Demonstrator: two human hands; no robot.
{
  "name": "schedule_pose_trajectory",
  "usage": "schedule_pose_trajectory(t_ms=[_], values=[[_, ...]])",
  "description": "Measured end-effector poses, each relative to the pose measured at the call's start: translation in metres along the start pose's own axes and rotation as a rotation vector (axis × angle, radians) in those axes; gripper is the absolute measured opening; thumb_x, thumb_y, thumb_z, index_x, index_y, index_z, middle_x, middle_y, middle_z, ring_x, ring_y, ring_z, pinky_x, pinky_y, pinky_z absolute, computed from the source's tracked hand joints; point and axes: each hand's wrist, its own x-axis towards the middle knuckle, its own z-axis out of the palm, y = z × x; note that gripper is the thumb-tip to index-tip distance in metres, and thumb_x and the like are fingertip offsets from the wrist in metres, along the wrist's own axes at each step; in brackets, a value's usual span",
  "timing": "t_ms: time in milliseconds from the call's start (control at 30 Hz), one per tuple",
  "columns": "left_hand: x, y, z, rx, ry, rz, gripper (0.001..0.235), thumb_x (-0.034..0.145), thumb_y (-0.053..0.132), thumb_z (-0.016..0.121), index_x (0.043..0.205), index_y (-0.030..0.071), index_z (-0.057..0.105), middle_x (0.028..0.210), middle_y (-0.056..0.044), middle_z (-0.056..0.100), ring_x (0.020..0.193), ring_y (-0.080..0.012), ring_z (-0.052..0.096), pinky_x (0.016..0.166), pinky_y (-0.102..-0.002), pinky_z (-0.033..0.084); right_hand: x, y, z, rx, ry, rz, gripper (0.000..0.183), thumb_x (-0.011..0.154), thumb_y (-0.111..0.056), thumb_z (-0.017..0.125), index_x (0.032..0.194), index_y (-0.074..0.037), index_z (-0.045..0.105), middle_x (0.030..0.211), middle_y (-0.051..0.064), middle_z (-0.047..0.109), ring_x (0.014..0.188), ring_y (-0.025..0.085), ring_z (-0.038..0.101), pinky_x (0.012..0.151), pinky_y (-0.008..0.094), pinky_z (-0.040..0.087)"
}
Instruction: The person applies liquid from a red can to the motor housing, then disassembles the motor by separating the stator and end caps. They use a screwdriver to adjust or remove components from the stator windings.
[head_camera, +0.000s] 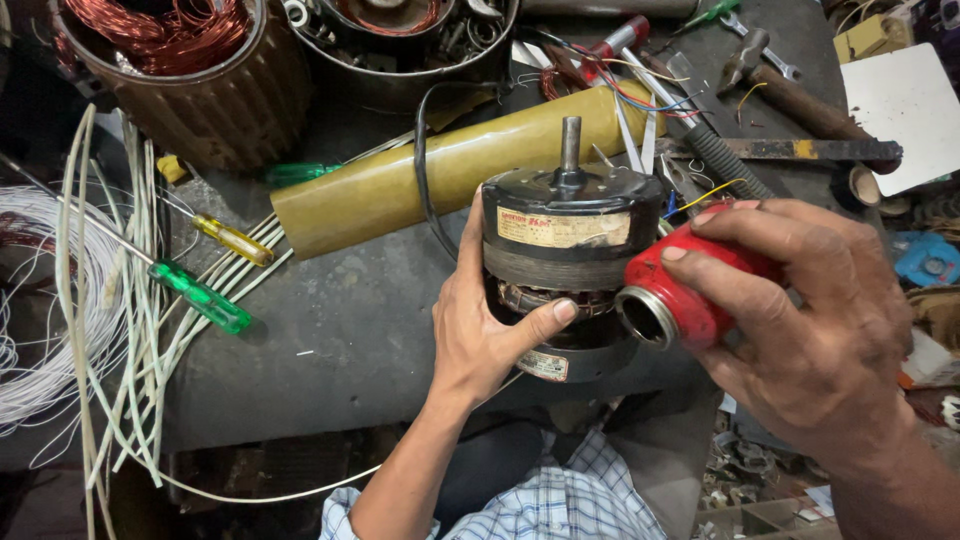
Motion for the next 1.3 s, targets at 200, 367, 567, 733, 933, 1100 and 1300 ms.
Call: schedule_pose_trajectory(t_ms=[200, 367, 567, 733, 933, 1100, 1300], values=[[0.000, -0.001, 0.000, 0.011, 0.003, 0.003, 0.122, 0.074, 0.065, 0.076, 0.166, 0.005, 0.022, 0.136, -0.017, 0.071, 0.126, -0.0309, 0.072, 0.112, -0.042, 0.053, 0.001, 0.001, 0.001, -0.015, -0.006, -0.022, 0.063, 0.065, -0.020, 0.094, 0.122, -0.016, 0.067, 0.122, 0.008, 0.064, 0.120, 0.032, 0.060, 0.102, 0.046, 0.051], [-0.001, -0.001, 0.000, -0.009, 0.002, 0.011, 0.121, 0.075, 0.064, 0.075, 0.166, 0.005, 0.022, 0.137, -0.017, 0.071, 0.128, -0.0313, 0.072, 0.113, -0.043, 0.053, 0.005, -0.004, -0.003, 0.001, 0.028, -0.002, 0.062, 0.065, -0.014, 0.093, 0.121, -0.014, 0.066, 0.122, 0.008, 0.064, 0.117, 0.033, 0.062, 0.099, 0.046, 0.051], [0.000, 0.000, 0.000, -0.001, 0.004, 0.019, 0.121, 0.074, 0.063, 0.076, 0.166, 0.005, 0.023, 0.138, -0.017, 0.070, 0.129, -0.0313, 0.070, 0.114, -0.042, 0.051, -0.002, 0.000, 0.002, 0.220, 0.074, 0.133, 0.074, 0.063, -0.022, 0.094, 0.124, -0.007, 0.055, 0.123, 0.015, 0.062, 0.117, 0.031, 0.064, 0.098, 0.043, 0.055], [-0.002, 0.002, 0.000, -0.001, 0.016, 0.021, 0.120, 0.074, 0.061, 0.077, 0.166, 0.005, 0.025, 0.140, -0.017, 0.070, 0.131, -0.0310, 0.070, 0.114, -0.042, 0.051, -0.037, 0.021, 0.011, 0.760, 0.234, 0.408, 0.080, 0.071, -0.030, 0.092, 0.136, -0.006, 0.052, 0.131, 0.008, 0.061, 0.121, 0.018, 0.065, 0.107, 0.034, 0.057], [-0.006, 0.002, 0.001, -0.017, -0.001, 0.074, 0.121, 0.071, 0.058, 0.080, 0.166, 0.005, 0.026, 0.142, -0.017, 0.069, 0.133, -0.0306, 0.069, 0.116, -0.041, 0.051, -0.101, 0.083, 0.039, 0.713, 0.451, 0.638, 0.072, 0.078, -0.017, 0.092, 0.136, -0.005, 0.051, 0.130, 0.005, 0.060, 0.122, 0.016, 0.063, 0.112, 0.033, 0.055], [-0.010, 0.002, 0.005, -0.004, -0.024, 0.136, 0.122, 0.070, 0.057, 0.081, 0.166, 0.005, 0.025, 0.146, -0.018, 0.067, 0.136, -0.0309, 0.067, 0.117, -0.041, 0.050, -0.154, 0.151, 0.080, 0.699, 0.520, 0.750, 0.067, 0.080, -0.007, 0.092, 0.133, -0.007, 0.051, 0.127, 0.004, 0.059, 0.119, 0.015, 0.060, 0.111, 0.033, 0.053], [-0.015, 0.004, 0.008, 0.006, -0.044, 0.193, 0.126, 0.069, 0.057, 0.081, 0.167, 0.003, 0.023, 0.148, -0.021, 0.063, 0.138, -0.0330, 0.065, 0.118, -0.042, 0.048, -0.189, 0.204, 0.121, 0.657, 0.486, 0.877, 0.068, 0.080, -0.007, 0.093, 0.136, -0.004, 0.055, 0.130, 0.007, 0.063, 0.125, 0.020, 0.062, 0.112, 0.036, 0.052]])
